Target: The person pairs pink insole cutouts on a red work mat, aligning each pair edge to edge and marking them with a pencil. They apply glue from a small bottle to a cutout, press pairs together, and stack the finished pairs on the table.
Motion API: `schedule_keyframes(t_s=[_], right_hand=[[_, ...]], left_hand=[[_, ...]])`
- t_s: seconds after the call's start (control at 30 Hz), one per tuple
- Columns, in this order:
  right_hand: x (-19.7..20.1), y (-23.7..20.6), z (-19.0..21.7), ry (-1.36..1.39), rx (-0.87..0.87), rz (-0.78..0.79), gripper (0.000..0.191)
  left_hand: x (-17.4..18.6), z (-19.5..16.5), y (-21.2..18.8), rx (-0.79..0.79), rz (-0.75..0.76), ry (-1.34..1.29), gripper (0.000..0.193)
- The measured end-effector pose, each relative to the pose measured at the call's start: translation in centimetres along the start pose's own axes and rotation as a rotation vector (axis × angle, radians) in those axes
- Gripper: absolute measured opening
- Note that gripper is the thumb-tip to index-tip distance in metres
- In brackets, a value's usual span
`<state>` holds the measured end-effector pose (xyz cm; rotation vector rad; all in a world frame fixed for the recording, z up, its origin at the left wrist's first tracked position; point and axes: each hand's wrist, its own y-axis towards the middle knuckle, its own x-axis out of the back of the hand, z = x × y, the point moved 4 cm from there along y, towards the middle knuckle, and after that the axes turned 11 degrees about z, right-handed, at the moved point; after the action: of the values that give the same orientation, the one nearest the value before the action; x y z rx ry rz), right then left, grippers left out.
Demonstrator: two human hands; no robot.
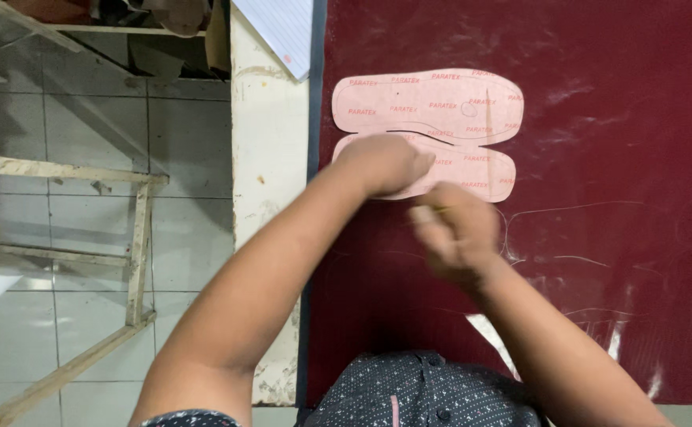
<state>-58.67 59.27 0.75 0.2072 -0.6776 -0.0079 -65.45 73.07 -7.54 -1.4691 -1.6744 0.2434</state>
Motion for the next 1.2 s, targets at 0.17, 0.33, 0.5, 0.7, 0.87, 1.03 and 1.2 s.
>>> schedule_keyframes(t_s=[0.17, 0.33, 0.5, 0.7, 0.87, 1.03, 1.2], right_hand=[[2.6, 1.1, -5.1, 0.158, -0.212, -0.164, 0.012], [0.8, 4.4, -6.9, 0.277, -0.313, -0.022, 0.020], [-0.6, 5.6, -6.5, 0.408, -0.457, 0.023, 0.020], [0.7, 4.8, -6.4, 0.170, -0.376, 0.045, 0.017], [4.4, 1.1, -7.1, -0.356, -0.310, -0.128, 0.013], [4.4, -1.9, -9.4, 0.309, -0.354, -0.236, 0.014], [6.0, -5.0, -10.8, 0.446, -0.435, -0.429, 0.011]], left_hand=[[-2.9, -0.4, -4.0, -0.258, -0.548, 0.121, 0.034], [-4.0, -0.7, -5.0, -0.336, -0.731, 0.158, 0.009], [-4.3, -0.4, -4.5, -0.317, -0.715, 0.164, 0.006], [-4.0, -0.9, -5.1, -0.377, -0.785, 0.180, 0.011], [-4.0, -1.6, -5.3, -0.364, -0.807, 0.229, 0.032], [-4.6, -2.2, -5.0, -0.338, -0.776, 0.323, 0.038], [-7.0, -3.3, -6.4, -0.314, -0.872, 0.535, 0.036]])
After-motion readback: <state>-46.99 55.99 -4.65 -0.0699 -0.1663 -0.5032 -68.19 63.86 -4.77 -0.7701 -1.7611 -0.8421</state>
